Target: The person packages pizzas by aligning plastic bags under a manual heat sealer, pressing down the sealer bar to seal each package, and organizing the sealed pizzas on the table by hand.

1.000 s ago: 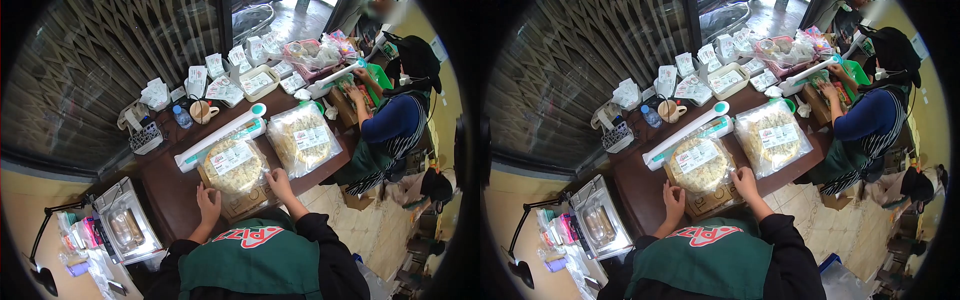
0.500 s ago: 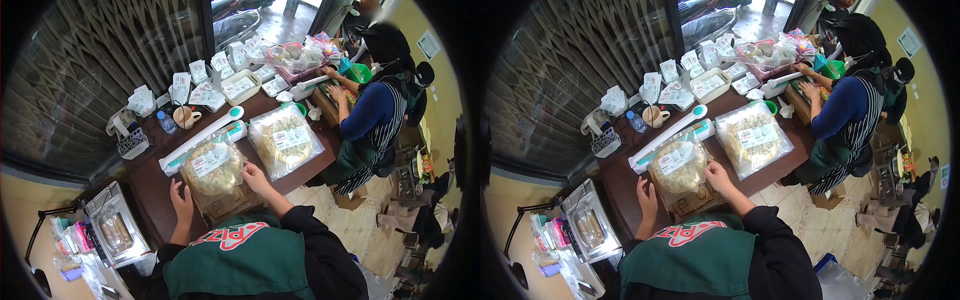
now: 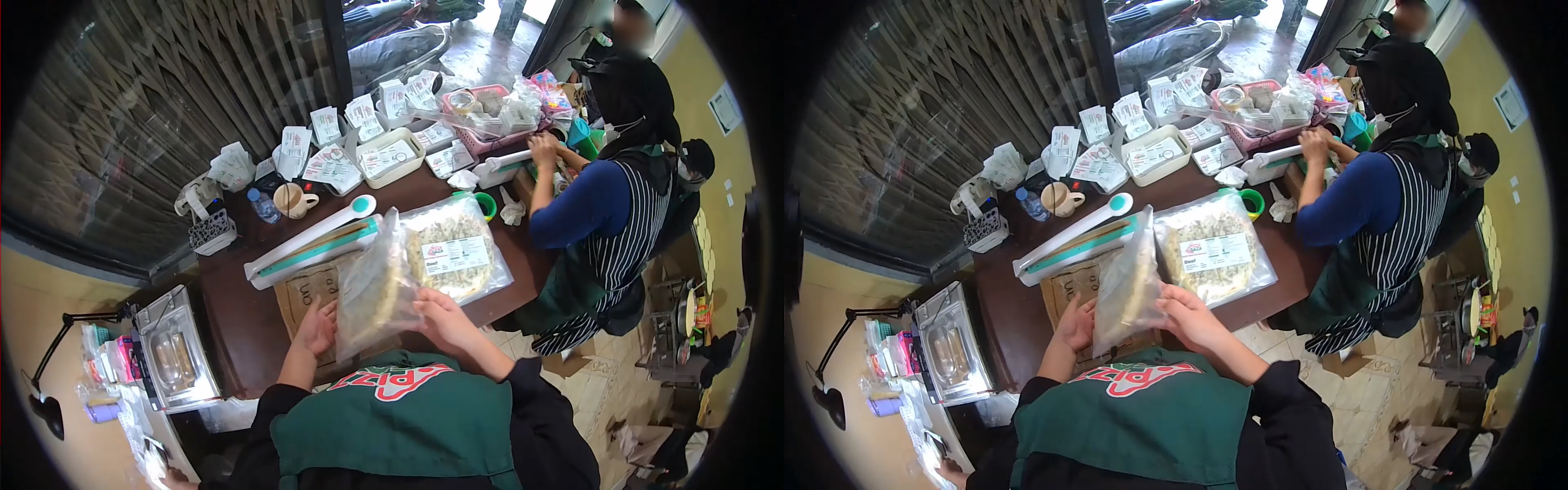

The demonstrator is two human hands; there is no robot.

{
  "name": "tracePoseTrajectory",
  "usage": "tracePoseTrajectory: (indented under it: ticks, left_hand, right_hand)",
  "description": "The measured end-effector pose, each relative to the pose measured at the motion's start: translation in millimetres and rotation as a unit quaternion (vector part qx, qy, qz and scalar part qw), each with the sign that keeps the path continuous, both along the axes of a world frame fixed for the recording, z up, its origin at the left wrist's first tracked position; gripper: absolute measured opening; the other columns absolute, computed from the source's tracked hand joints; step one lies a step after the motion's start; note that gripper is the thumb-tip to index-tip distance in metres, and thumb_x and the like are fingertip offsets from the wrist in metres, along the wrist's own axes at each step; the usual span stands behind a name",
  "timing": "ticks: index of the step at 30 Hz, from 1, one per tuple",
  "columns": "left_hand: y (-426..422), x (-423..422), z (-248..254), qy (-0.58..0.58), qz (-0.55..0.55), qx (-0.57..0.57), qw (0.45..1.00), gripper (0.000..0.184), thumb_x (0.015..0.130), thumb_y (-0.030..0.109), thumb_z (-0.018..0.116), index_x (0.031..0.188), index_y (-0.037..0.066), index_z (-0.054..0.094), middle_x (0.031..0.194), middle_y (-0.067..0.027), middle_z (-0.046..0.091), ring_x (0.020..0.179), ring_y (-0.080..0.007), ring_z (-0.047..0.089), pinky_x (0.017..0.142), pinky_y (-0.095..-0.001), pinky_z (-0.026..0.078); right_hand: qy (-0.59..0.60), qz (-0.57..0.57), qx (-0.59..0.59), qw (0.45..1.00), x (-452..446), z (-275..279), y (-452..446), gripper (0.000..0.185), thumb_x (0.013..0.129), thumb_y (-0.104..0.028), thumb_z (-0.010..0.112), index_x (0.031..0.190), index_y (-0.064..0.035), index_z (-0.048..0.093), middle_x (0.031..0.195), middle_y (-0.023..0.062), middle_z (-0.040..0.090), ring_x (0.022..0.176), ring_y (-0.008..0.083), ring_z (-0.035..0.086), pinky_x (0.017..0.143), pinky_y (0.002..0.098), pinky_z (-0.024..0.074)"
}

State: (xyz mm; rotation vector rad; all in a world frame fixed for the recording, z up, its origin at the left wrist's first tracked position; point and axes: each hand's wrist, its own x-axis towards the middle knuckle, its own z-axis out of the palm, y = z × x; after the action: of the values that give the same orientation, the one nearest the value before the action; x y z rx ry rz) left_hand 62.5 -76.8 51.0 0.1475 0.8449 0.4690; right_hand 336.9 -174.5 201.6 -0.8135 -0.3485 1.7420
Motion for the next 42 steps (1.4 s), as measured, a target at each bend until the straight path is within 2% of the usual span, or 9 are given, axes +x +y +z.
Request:
tracePoseTrajectory:
  ticks: [5, 16, 22, 26, 30, 31, 34, 38, 42]
  left_hand:
    - [2.6, 105.6, 48.8, 0.016, 0.041, 0.115, 0.992, 0.045, 0.103, 0.036, 0.042, 0.131, 0.001, 0.052, 0.127, -0.0095, 0.059, 0.113, -0.0195, 0.057, 0.098, -0.0317, 0.044]
    - [49.1, 217.9, 38.3, 0.176, 0.07, 0.329, 0.925, 0.032, 0.101, 0.026, 0.05, 0.11, -0.001, 0.064, 0.096, -0.0019, 0.067, 0.083, -0.0086, 0.06, 0.077, -0.0243, 0.047]
    - [44.5, 202.0, 11.1, 0.34, -0.003, 0.501, 0.796, 0.031, 0.099, 0.027, 0.054, 0.097, 0.0, 0.069, 0.077, 0.001, 0.064, 0.07, -0.0062, 0.056, 0.066, -0.0231, 0.045]
    - [36.8, 197.8, 15.0, 0.335, 0.016, 0.484, 0.808, 0.031, 0.098, 0.026, 0.056, 0.094, -0.002, 0.067, 0.077, 0.0013, 0.062, 0.069, -0.0065, 0.055, 0.064, -0.0233, 0.046]
    - [28.6, 188.9, 12.6, 0.335, 0.037, 0.453, 0.825, 0.029, 0.099, 0.028, 0.055, 0.098, 0.002, 0.067, 0.083, -0.0009, 0.064, 0.07, -0.0077, 0.056, 0.065, -0.023, 0.047]
    - [24.8, 183.0, 10.9, 0.341, 0.03, 0.448, 0.826, 0.029, 0.098, 0.029, 0.056, 0.099, 0.002, 0.067, 0.081, -0.0022, 0.066, 0.069, -0.0072, 0.057, 0.061, -0.0232, 0.047]
    - [6.5, 163.5, 20.4, 0.34, 0.04, 0.415, 0.843, 0.028, 0.098, 0.028, 0.056, 0.099, 0.003, 0.068, 0.081, -0.0022, 0.065, 0.068, -0.0068, 0.057, 0.061, -0.0224, 0.047]
    - [-20.5, 122.0, 19.5, 0.366, 0.098, 0.392, 0.839, 0.026, 0.099, 0.027, 0.055, 0.101, 0.004, 0.067, 0.081, -0.0015, 0.065, 0.069, -0.0061, 0.057, 0.062, -0.0218, 0.046]
    - [-41.1, 71.4, 26.2, 0.386, 0.176, 0.382, 0.821, 0.027, 0.099, 0.027, 0.054, 0.103, 0.004, 0.066, 0.083, -0.0007, 0.065, 0.072, -0.0058, 0.057, 0.063, -0.0213, 0.046]
  right_hand:
    - [-0.173, 0.02, -0.022, 0.984, 111.2, -14.6, -38.8, 0.01, 0.087, -0.003, 0.054, 0.079, -0.008, 0.051, 0.076, 0.0006, 0.057, 0.065, 0.0063, 0.053, 0.061, 0.0217, 0.0453]
    - [-0.11, -0.123, 0.004, 0.986, 228.7, -78.8, -24.3, 0.014, 0.087, -0.001, 0.054, 0.076, -0.0095, 0.049, 0.069, -0.0034, 0.05, 0.056, 0.0059, 0.047, 0.055, 0.02, 0.0415]
    - [-0.273, 0.046, -0.011, 0.961, 240.4, -100.5, -21.5, 0.012, 0.089, -0.004, 0.056, 0.079, -0.0088, 0.05, 0.071, 0.002, 0.059, 0.058, 0.01, 0.058, 0.06, 0.0234, 0.0489]
    - [-0.282, 0.15, -0.032, 0.947, 251.0, -95.5, -27.0, 0.019, 0.092, -0.012, 0.062, 0.079, -0.0081, 0.049, 0.07, 0.0027, 0.061, 0.055, 0.0093, 0.058, 0.055, 0.0215, 0.0462]
    - [-0.529, 0.135, -0.051, 0.836, 258.5, -86.1, -15.5, 0.03, 0.088, -0.024, 0.071, 0.077, -0.0054, 0.051, 0.068, 0.0042, 0.061, 0.053, 0.0092, 0.054, 0.053, 0.0245, 0.0444]
    - [-0.671, 0.079, 0.037, 0.737, 257.9, -88.1, -8.4, 0.032, 0.085, -0.027, 0.074, 0.079, -0.003, 0.052, 0.065, 0.0067, 0.059, 0.054, 0.0135, 0.054, 0.053, 0.0296, 0.0444]
    - [-0.755, 0.024, 0.045, 0.654, 234.5, -51.4, 24.2, 0.028, 0.082, -0.024, 0.074, 0.092, -0.003, 0.058, 0.089, 0.012, 0.062, 0.083, 0.0257, 0.06, 0.073, 0.0364, 0.0483]
    - [-0.774, 0.009, 0.224, 0.592, 186.8, -37.1, 59.9, 0.054, 0.086, -0.026, 0.067, 0.131, -0.0019, 0.05, 0.14, 0.0211, 0.045, 0.13, 0.0394, 0.041, 0.107, 0.0461, 0.033]
    - [-0.804, 0.101, 0.286, 0.512, 129.0, -52.4, 82.9, 0.069, 0.088, -0.042, 0.06, 0.144, -0.0073, 0.04, 0.152, 0.0209, 0.03, 0.141, 0.0414, 0.024, 0.114, 0.054, 0.0161]
